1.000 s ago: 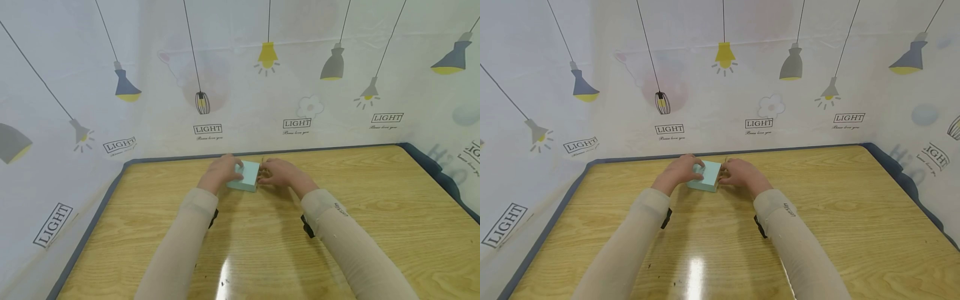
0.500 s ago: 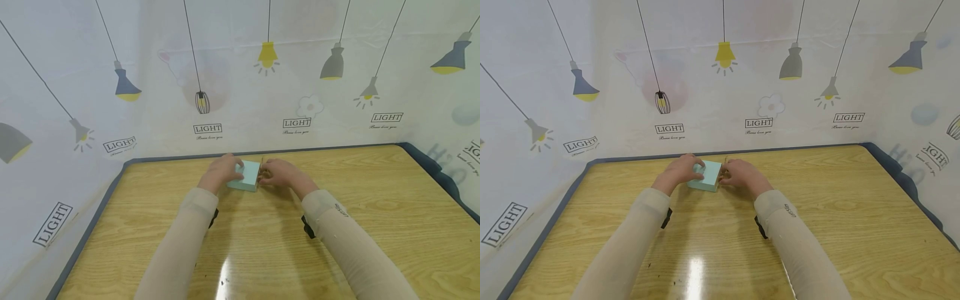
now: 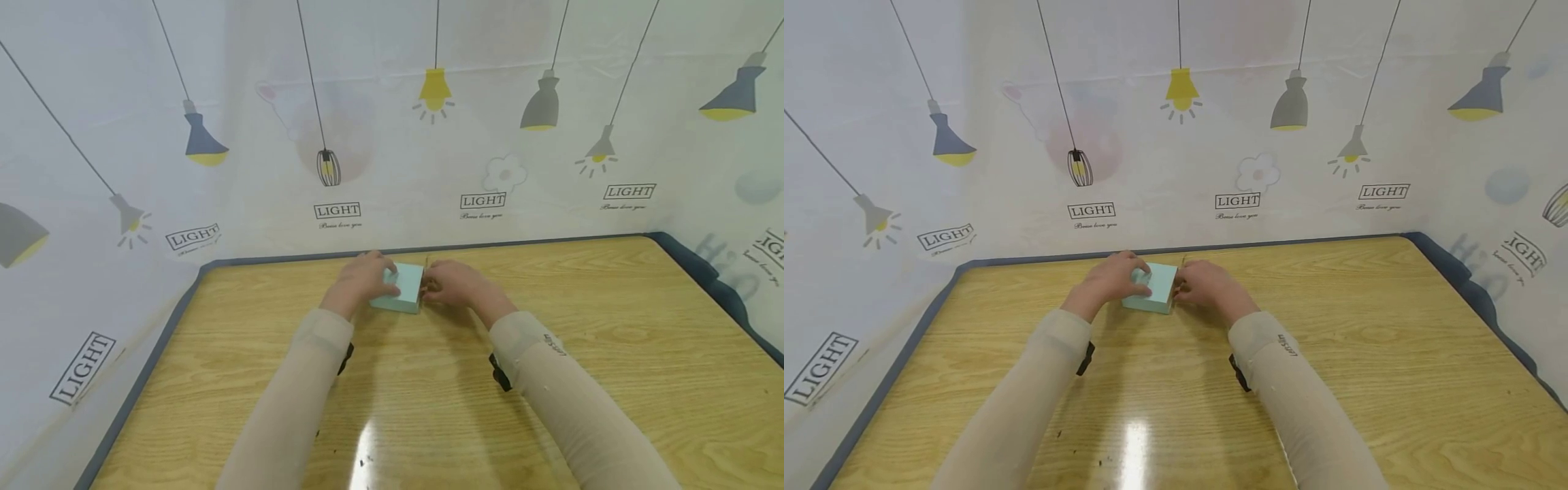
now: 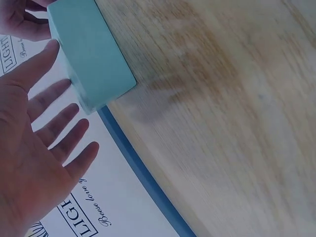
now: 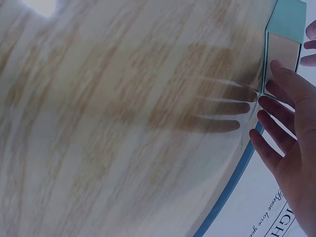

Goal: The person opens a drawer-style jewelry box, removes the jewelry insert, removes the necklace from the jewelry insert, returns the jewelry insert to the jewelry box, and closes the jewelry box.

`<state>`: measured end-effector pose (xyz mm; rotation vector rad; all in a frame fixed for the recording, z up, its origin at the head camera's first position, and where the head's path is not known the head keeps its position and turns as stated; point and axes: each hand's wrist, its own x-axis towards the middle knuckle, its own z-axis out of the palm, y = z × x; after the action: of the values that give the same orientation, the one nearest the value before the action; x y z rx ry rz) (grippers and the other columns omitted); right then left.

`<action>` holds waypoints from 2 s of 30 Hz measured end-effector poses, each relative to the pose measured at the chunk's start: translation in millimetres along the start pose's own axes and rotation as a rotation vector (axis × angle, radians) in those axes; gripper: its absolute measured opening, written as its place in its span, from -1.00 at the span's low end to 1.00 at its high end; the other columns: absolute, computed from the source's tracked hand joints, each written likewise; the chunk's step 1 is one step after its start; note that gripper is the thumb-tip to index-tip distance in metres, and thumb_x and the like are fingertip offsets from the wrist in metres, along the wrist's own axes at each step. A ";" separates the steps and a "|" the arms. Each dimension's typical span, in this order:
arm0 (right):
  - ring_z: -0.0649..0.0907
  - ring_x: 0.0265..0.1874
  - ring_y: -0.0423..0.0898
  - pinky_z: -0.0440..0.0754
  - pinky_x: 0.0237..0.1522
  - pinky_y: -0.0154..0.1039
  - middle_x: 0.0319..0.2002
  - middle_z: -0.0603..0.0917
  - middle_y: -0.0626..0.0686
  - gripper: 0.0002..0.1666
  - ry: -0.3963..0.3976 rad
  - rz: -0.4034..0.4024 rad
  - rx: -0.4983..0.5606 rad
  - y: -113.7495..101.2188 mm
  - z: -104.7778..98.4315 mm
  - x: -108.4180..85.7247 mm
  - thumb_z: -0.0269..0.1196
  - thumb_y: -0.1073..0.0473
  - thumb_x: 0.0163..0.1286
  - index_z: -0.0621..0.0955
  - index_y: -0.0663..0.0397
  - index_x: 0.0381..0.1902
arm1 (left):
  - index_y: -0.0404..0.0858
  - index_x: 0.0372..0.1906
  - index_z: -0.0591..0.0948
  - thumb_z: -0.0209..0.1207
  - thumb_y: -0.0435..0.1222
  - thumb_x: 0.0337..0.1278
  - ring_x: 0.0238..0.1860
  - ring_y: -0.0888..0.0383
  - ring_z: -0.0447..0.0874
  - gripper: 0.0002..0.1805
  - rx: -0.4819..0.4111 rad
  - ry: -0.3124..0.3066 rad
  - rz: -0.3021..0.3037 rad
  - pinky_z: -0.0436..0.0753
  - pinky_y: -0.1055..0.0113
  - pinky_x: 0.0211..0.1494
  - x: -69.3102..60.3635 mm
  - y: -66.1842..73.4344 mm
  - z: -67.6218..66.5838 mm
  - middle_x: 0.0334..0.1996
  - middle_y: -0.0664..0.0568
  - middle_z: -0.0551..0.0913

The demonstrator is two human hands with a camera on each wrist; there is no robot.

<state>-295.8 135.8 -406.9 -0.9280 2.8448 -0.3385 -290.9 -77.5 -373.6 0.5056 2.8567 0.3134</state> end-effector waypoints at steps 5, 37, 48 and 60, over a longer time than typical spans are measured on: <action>0.65 -0.04 -0.01 0.63 0.14 -0.05 -0.07 0.69 0.06 -0.63 0.000 0.006 -0.026 1.1 2.5 2.5 0.35 0.05 0.34 0.68 0.04 0.06 | -0.04 0.30 0.54 0.36 0.04 0.13 0.47 -0.03 0.30 -0.37 -0.049 -0.026 0.044 0.37 0.00 0.51 -0.5 -1.1 2.3 0.45 0.03 0.34; 0.69 -0.30 -0.10 0.71 -0.13 -0.14 -0.25 0.78 -0.01 -0.84 0.032 0.073 -0.069 -6.3 7.0 9.1 0.27 0.12 0.42 0.75 0.00 -0.16 | -0.09 0.27 0.57 0.40 -0.10 0.12 0.46 0.02 0.33 -0.42 -0.084 -0.041 0.156 0.34 0.12 0.55 4.8 1.3 10.1 0.43 0.03 0.41; 0.65 -0.35 -0.11 0.70 -0.20 -0.16 -0.27 0.78 -0.02 -0.87 0.045 0.080 -0.106 -9.2 7.9 10.3 0.26 0.14 0.43 0.74 0.00 -0.25 | -0.08 0.26 0.57 0.40 -0.10 0.12 0.48 0.03 0.30 -0.43 -0.070 -0.054 0.141 0.31 0.13 0.57 5.9 1.2 10.3 0.44 0.04 0.39; 0.64 -0.38 -0.11 0.70 -0.19 -0.15 -0.31 0.76 -0.01 -0.84 0.040 0.111 -0.108 -10.6 7.3 12.5 0.26 0.10 0.43 0.74 0.00 -0.26 | -0.10 0.26 0.57 0.40 -0.12 0.12 0.48 0.02 0.30 -0.43 -0.067 -0.061 0.136 0.30 0.13 0.57 4.4 4.1 6.4 0.44 0.02 0.39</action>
<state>-298.5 118.8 -411.9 -0.7852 2.9619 -0.1951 -291.9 -71.1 -379.4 0.6855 2.7480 0.4087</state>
